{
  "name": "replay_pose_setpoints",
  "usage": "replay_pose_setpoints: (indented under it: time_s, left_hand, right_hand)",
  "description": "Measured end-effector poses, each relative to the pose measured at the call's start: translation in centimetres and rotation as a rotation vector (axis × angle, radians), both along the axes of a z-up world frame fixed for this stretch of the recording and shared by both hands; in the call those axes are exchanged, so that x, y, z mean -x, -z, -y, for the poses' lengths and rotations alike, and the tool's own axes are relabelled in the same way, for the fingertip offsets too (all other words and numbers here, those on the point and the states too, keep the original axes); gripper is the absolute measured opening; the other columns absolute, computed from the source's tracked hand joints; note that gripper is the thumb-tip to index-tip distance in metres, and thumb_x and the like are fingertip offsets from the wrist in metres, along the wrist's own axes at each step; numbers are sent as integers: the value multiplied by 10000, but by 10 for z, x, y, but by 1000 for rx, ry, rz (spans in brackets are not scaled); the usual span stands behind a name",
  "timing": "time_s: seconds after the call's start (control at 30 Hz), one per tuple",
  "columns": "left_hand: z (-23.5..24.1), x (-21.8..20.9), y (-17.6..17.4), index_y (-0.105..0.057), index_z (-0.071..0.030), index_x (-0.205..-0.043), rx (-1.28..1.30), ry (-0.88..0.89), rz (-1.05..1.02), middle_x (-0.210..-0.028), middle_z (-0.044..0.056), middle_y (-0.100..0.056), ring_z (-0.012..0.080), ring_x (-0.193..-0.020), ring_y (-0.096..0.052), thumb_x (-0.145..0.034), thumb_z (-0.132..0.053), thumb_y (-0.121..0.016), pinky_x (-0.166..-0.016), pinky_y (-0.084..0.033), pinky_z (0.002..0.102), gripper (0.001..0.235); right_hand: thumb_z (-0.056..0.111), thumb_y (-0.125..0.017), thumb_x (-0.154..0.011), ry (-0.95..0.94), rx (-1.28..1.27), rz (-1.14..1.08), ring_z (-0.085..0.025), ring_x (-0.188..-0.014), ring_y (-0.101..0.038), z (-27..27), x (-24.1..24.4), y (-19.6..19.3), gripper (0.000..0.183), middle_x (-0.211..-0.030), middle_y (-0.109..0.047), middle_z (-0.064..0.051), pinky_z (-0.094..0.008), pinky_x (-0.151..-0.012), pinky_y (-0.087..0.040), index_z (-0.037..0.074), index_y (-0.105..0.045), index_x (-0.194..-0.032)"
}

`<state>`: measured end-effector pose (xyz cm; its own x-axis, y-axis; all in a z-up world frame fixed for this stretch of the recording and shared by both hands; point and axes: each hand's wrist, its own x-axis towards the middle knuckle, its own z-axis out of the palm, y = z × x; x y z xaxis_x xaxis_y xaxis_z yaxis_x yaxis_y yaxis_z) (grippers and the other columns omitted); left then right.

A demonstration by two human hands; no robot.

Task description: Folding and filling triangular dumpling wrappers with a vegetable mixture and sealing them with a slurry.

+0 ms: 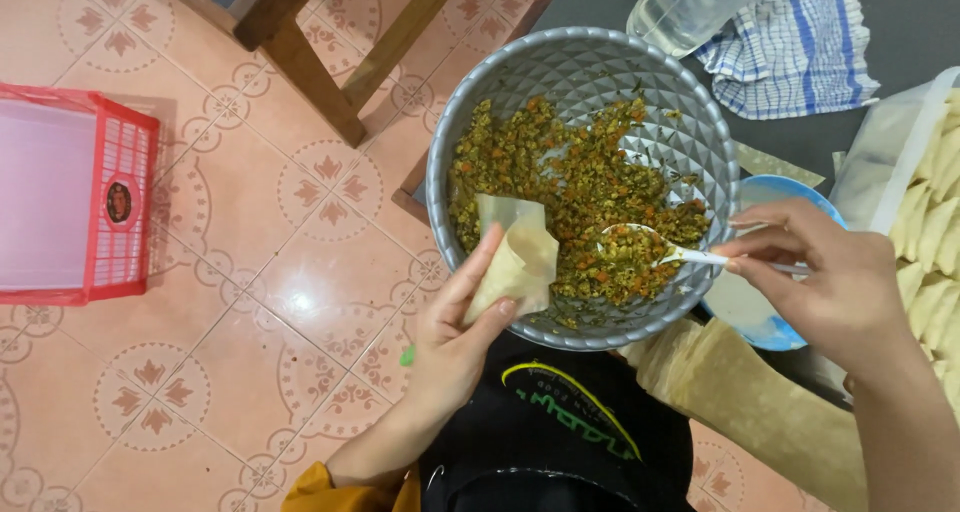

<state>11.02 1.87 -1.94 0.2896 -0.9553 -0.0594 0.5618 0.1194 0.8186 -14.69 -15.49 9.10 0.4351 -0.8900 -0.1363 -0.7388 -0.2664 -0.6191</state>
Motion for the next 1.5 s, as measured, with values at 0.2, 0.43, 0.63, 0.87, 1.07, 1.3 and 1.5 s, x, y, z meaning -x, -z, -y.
replay_pose_setpoints:
  time_s: [0.2, 0.43, 0.63, 0.87, 1.07, 1.3, 1.5]
  left_hand:
    - [15, 39, 0, -357, -16, -1607, 62, 93, -214, -1639, 122, -430, 174, -1352, -562, -965, 161, -532, -1126, -486, 324, 689]
    - [27, 54, -9, -220, -91, -1662, 169, 112, -661, -1605, 156, -417, 288, -1394, -541, -1008, 133, -460, -1177, -486, 466, 732]
    - [25, 52, 4, -231, -108, -1691, 242, 145, -765, -1639, 164, -405, 342, -1393, -536, -1024, 137, -457, -1182, -452, 485, 745]
    - [28, 52, 9, -287, -85, -1651, 250, 69, -801, -1599, 165, -437, 308, -1379, -550, -979, 172, -515, -1170, -494, 497, 755]
    - [23, 67, 30, -372, 12, -1610, 254, 3, -594, -1587, 192, -472, 283, -1381, -561, -956, 213, -577, -1175, -488, 434, 714]
    - [25, 63, 19, -378, 9, -1593, 247, -16, -553, -1585, 179, -466, 254, -1403, -535, -924, 198, -612, -1194, -481, 389, 734]
    - [18, 69, 26, -409, 56, -1577, 244, 103, -626, -1530, 207, -543, 261, -1342, -599, -952, 183, -624, -1145, -506, 384, 674]
  right_hand:
    - [4, -750, -893, -90, 380, 16, -160, -886, -752, -47, -18, -29, 264, -991, -765, -117, -272, -728, -594, -13, -666, -1143]
    - [-67, -772, -822, -438, 1077, -130, -336, -762, -747, -78, -24, -12, 288, -944, -779, -217, -387, -659, -594, -9, -628, -1065]
    - [-32, -751, -825, -367, 863, 11, -338, -831, -742, -75, 37, 8, 441, -1032, -712, -235, -373, -743, -615, -40, -550, -1218]
    - [-91, -746, -852, -333, 1031, -97, -349, -909, -744, -93, 9, -8, 368, -1034, -722, -228, -385, -774, -606, -13, -523, -1134]
    - [-34, -730, -863, -313, 889, -166, -333, -866, -742, -96, 31, 8, 232, -999, -734, -237, -378, -723, -605, -2, -570, -1028]
    - [62, -701, -1013, -115, 726, -258, -292, -929, -747, -77, 20, 18, 163, -1061, -734, -200, -337, -768, -602, 3, -608, -1133]
    - [125, -681, -900, -295, 300, 336, -347, -1366, -539, -77, -40, -5, 557, -1322, -656, -209, -496, -1118, -421, 54, -424, -1390]
